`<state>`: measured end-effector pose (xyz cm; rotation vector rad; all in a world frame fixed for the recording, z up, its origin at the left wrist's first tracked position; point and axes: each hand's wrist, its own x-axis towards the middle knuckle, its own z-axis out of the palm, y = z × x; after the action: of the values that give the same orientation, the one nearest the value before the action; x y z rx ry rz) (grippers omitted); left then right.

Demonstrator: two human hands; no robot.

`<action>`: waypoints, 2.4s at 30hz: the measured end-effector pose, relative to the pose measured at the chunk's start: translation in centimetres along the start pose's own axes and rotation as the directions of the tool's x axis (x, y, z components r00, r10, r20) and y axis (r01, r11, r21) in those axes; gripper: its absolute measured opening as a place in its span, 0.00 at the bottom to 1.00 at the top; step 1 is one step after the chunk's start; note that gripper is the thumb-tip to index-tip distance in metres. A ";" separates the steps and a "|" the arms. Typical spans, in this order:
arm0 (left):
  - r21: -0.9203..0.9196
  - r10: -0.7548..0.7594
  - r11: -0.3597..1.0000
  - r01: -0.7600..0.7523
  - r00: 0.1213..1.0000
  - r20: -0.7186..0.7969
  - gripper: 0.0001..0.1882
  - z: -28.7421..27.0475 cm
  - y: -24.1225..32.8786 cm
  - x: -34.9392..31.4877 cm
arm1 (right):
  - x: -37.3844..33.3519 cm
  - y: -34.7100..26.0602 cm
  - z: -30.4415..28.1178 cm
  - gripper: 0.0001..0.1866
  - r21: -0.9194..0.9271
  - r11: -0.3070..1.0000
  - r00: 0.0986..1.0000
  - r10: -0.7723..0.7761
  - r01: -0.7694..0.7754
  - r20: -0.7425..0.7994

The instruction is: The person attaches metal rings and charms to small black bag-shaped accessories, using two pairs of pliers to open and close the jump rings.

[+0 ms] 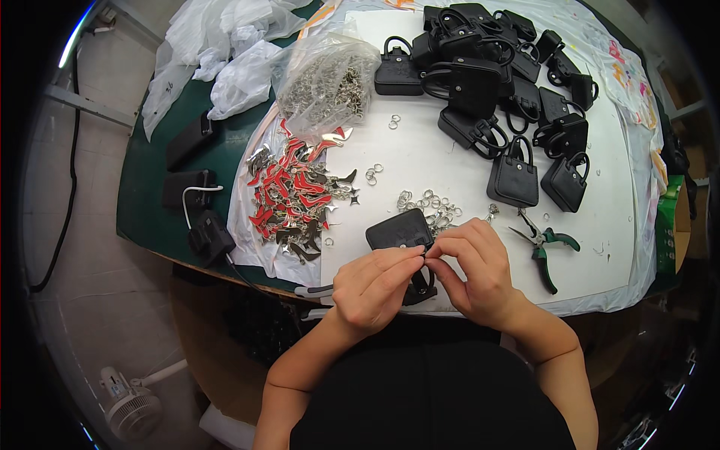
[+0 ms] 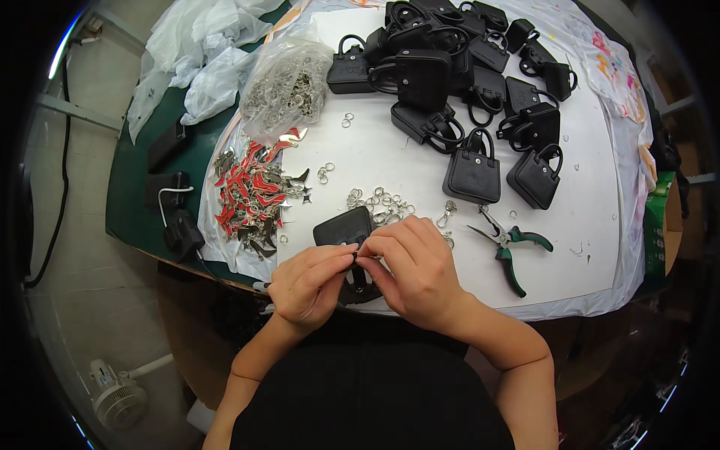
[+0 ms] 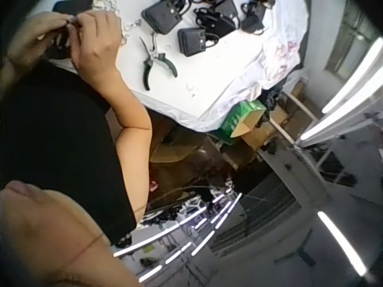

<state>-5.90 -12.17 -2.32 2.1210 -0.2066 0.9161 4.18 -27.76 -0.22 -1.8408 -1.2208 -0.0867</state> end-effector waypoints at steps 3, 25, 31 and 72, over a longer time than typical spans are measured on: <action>0.014 0.006 1.000 -0.005 1.000 -0.024 0.16 0.4 0.0 -0.2 | -0.7 0.1 0.7 0.08 0.095 0.981 0.985 0.169 -0.171 0.038; 0.404 -0.450 0.873 0.274 0.772 0.448 0.18 -7.4 1.7 -3.6 | 0.5 -0.2 -2.4 0.12 -0.018 0.999 0.992 -0.025 0.028 0.126; 0.370 -0.372 0.908 0.197 0.786 0.494 0.19 -7.5 1.7 -4.9 | 1.2 -0.4 -3.6 0.13 -0.026 0.994 0.982 -0.100 0.105 0.162; 0.408 -0.217 0.910 -0.080 0.746 0.630 0.19 -10.4 2.0 4.5 | 1.1 -0.5 -4.9 0.14 0.103 0.986 0.956 -0.152 0.130 0.250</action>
<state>-9.13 -5.25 6.33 2.7750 -0.3079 0.0980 6.24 -30.38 3.56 -1.7265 -1.5125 0.1284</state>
